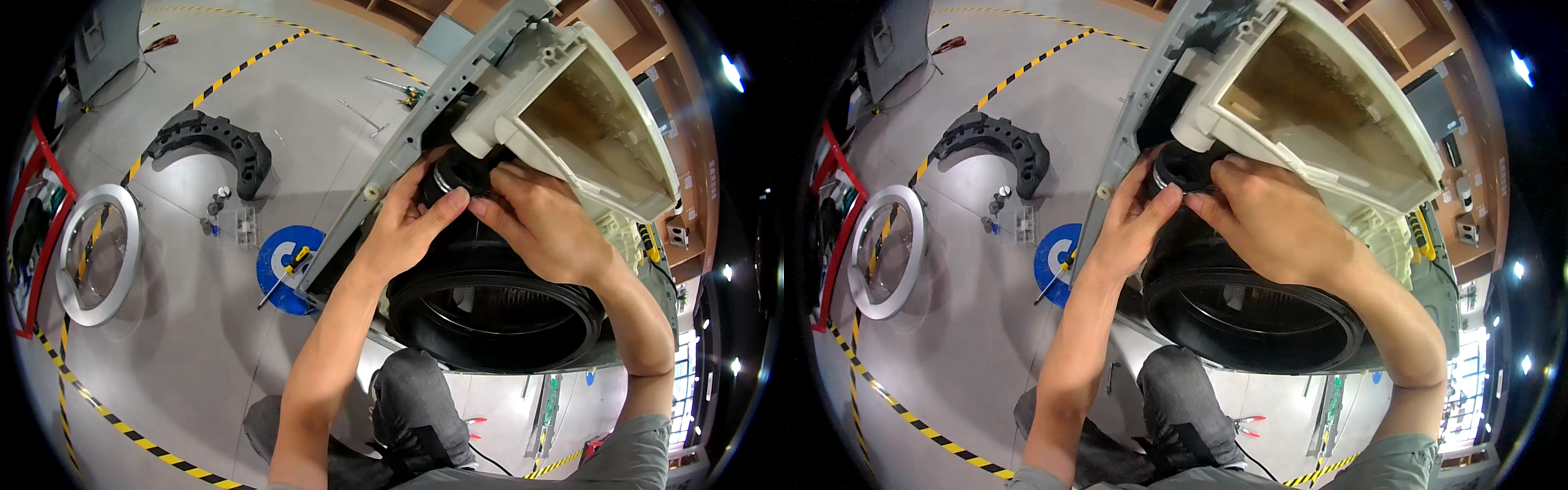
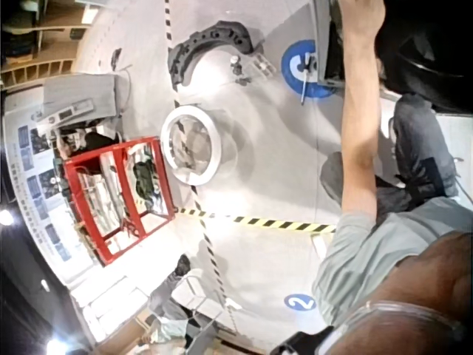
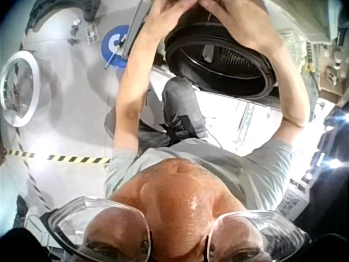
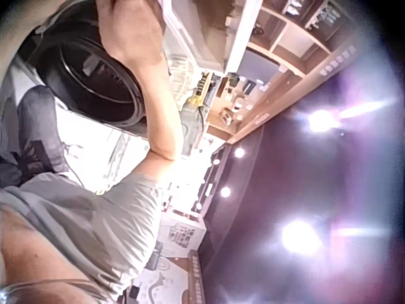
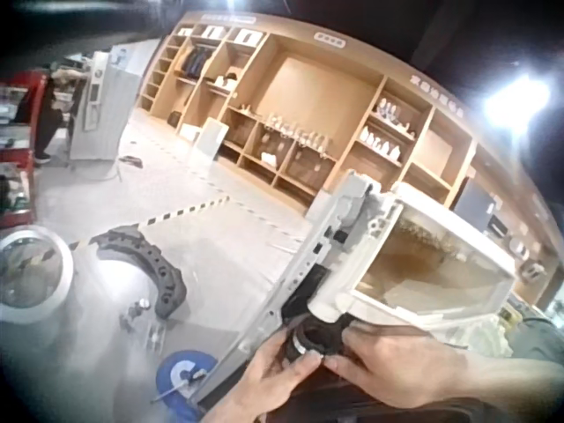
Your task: The person assembles internal components of a washing machine by hand and with pliers, including attaching a white plastic housing, connecting a black rubber hose, and securing the hose with a metal clamp.
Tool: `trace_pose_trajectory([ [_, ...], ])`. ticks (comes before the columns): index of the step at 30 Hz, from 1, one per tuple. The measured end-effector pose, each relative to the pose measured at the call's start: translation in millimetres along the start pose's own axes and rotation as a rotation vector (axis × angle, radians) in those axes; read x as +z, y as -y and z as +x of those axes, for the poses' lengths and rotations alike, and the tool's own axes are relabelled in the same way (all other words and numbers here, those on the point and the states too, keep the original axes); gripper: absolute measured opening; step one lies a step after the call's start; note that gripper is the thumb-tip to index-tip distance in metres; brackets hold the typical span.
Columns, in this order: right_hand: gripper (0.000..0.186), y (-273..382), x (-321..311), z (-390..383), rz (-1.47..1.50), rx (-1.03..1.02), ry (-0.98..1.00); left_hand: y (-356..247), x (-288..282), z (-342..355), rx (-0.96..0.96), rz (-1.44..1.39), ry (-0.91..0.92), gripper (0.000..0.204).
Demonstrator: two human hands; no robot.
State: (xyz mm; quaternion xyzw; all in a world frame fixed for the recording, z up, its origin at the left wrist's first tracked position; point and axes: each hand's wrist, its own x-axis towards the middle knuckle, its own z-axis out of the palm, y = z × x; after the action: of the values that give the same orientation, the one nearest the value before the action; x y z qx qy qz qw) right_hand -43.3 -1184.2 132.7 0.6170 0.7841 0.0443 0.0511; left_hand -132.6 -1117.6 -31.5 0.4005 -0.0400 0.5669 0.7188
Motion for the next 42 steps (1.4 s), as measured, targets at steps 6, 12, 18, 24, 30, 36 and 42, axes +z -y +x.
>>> trace_pose_trajectory([
  [6,0.027,16,3,-14,-0.307,-0.080,-0.141,0,3,2,0.045,0.049,0.021,0.054],
  [12,0.039,62,-33,-34,-0.615,-0.392,-0.341,11,1,3,0.085,0.050,-0.047,0.053],
  [18,0.053,55,-35,18,-1.072,-0.335,-0.370,15,13,12,0.214,-0.049,-0.137,0.050],
  [24,0.051,43,-44,19,-1.020,-0.390,-0.341,15,20,15,0.203,0.001,-0.162,0.044],
  [30,0.047,32,-59,21,-0.865,-0.519,-0.298,10,24,16,0.258,0.142,-0.169,0.045],
  [36,0.047,27,-60,22,-0.817,-0.550,-0.334,6,36,17,0.233,0.388,-0.293,0.045],
  [42,0.042,27,-67,21,-0.796,-0.552,-0.346,10,38,19,0.208,0.364,-0.337,0.045],
])
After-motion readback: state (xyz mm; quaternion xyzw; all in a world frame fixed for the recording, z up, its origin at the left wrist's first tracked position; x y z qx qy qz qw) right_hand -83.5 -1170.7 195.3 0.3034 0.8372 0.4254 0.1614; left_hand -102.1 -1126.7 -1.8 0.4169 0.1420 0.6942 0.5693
